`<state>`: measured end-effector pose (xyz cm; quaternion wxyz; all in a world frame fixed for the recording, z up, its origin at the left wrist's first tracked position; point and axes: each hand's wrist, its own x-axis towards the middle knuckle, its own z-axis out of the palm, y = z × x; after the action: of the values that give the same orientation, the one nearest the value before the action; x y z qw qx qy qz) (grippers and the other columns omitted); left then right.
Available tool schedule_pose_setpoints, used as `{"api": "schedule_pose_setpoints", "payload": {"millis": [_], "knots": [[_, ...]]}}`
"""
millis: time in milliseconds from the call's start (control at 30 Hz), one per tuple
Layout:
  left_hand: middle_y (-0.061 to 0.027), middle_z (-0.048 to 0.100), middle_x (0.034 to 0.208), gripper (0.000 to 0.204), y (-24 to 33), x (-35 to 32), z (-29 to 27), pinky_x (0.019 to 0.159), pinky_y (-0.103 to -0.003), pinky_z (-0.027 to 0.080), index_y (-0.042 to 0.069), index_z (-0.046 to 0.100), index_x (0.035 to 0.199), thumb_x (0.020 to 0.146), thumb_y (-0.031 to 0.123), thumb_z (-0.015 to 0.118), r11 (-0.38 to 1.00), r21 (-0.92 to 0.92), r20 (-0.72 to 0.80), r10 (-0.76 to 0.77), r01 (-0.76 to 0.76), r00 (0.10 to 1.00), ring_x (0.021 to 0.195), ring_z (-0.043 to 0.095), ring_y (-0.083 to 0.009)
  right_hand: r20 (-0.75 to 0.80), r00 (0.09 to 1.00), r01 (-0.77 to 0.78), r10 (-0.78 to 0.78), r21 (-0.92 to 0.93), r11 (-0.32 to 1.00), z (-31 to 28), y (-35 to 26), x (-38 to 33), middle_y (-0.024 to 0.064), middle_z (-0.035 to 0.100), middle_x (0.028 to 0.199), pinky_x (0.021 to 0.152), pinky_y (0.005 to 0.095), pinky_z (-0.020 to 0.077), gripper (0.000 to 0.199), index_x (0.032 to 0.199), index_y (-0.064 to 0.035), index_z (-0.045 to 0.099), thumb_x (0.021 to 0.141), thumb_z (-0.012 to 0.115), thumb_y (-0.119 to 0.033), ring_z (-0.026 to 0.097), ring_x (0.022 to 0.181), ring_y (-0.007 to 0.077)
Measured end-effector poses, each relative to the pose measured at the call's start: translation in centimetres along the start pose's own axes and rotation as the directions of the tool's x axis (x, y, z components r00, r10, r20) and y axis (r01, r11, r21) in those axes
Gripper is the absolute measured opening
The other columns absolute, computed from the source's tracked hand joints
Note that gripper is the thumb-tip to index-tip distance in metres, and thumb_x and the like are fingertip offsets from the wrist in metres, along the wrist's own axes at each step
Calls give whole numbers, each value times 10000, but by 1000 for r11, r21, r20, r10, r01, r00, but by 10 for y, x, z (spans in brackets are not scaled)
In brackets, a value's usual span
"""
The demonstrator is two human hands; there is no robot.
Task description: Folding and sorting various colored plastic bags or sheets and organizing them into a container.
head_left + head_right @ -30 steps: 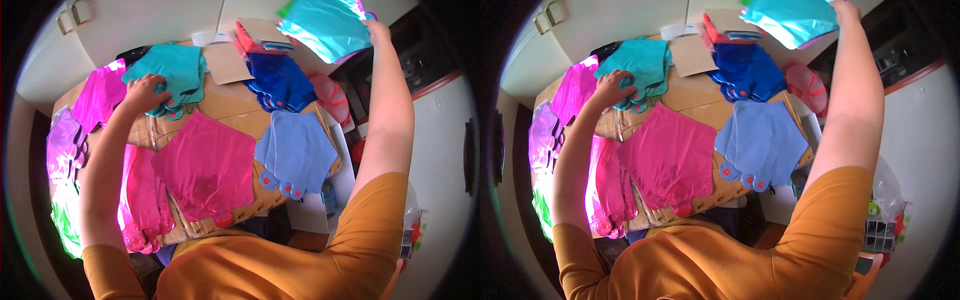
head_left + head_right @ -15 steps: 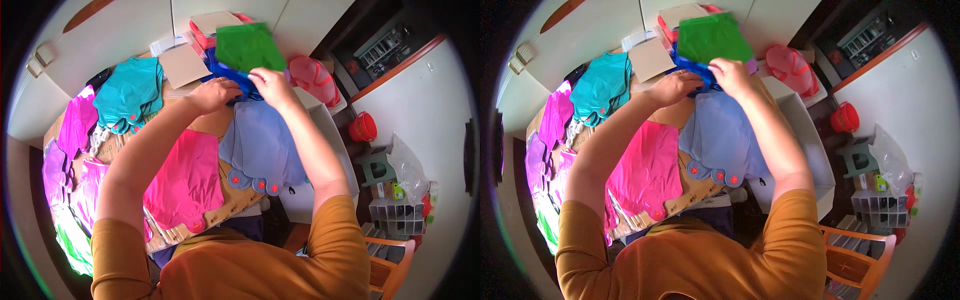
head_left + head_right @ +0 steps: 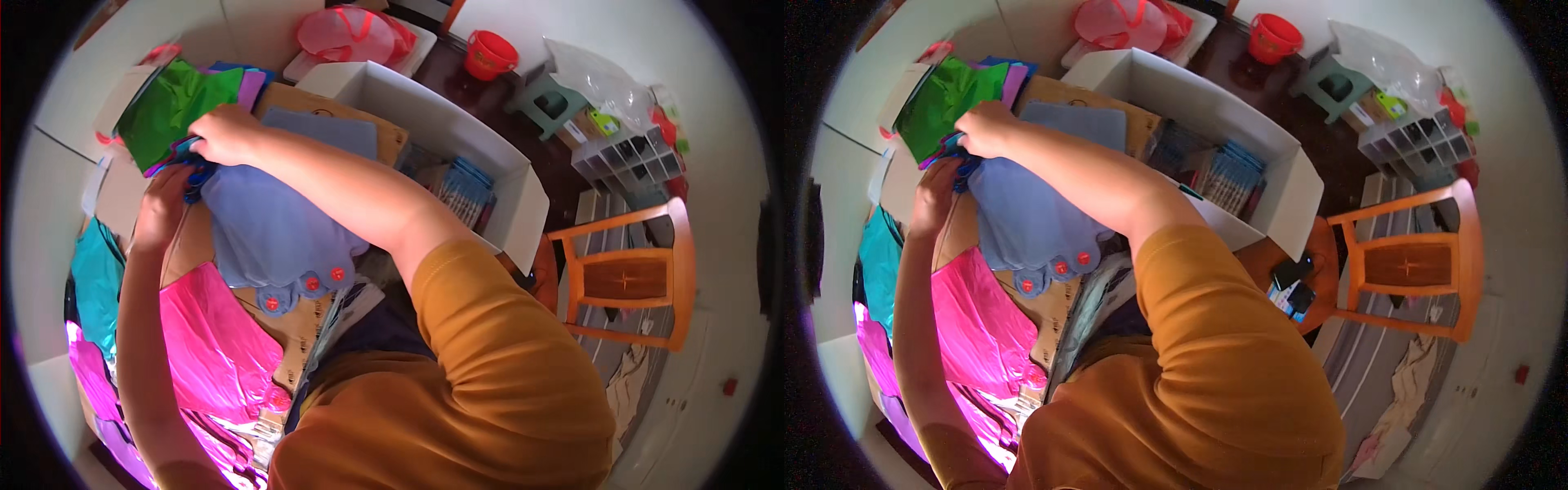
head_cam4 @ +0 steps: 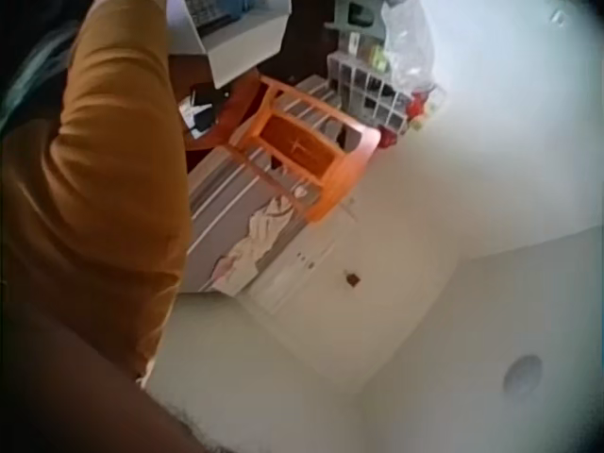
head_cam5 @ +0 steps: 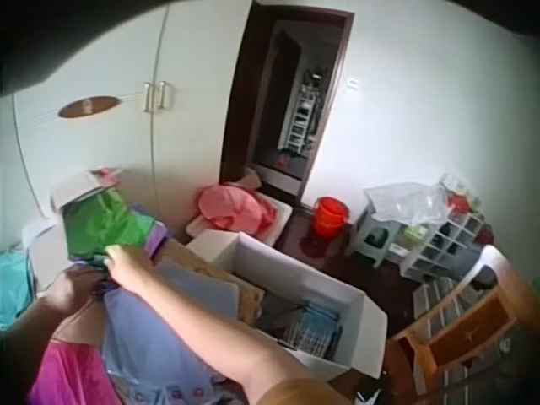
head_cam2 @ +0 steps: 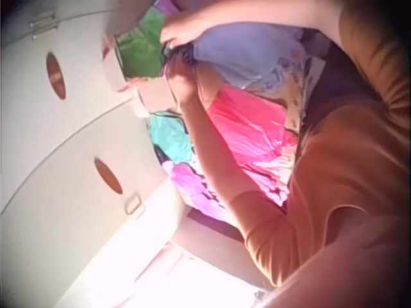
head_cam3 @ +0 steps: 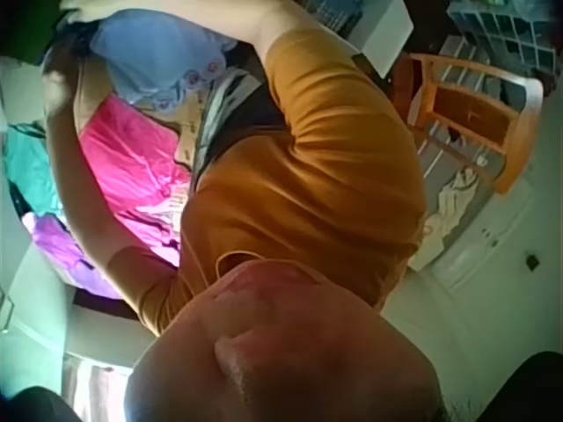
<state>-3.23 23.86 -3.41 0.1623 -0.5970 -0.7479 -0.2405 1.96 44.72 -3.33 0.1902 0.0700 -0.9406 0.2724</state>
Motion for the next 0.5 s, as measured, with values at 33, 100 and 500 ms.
{"api": "schedule_pose_setpoints", "payload": {"millis": [33,100,500], "knots": [[-176,663,1043,277,0,6,0,812,-388,540,-10,667,1071,819,-88,585,1000,7,7,8,-8,1000,932,651,-350,1,1000,4,-4,-12,1000,-2,3,3,155,701,883,765,461,527,222,924,-117,732,806,673,-295,672,852,353],[-168,668,1012,242,-3,13,2,793,-365,541,-19,667,1054,830,-78,596,1000,-22,38,-16,16,999,901,661,-320,21,1000,-1,2,-43,999,-4,5,5,148,702,869,762,461,529,210,920,-123,734,801,661,-279,674,850,349],[-68,664,893,181,-26,20,-6,735,-250,480,-41,677,1060,930,70,616,833,-237,287,-432,501,855,828,604,-97,28,1000,-14,14,-10,1000,5,8,15,129,709,876,750,447,540,230,930,-127,738,744,632,-211,682,847,334]]}}
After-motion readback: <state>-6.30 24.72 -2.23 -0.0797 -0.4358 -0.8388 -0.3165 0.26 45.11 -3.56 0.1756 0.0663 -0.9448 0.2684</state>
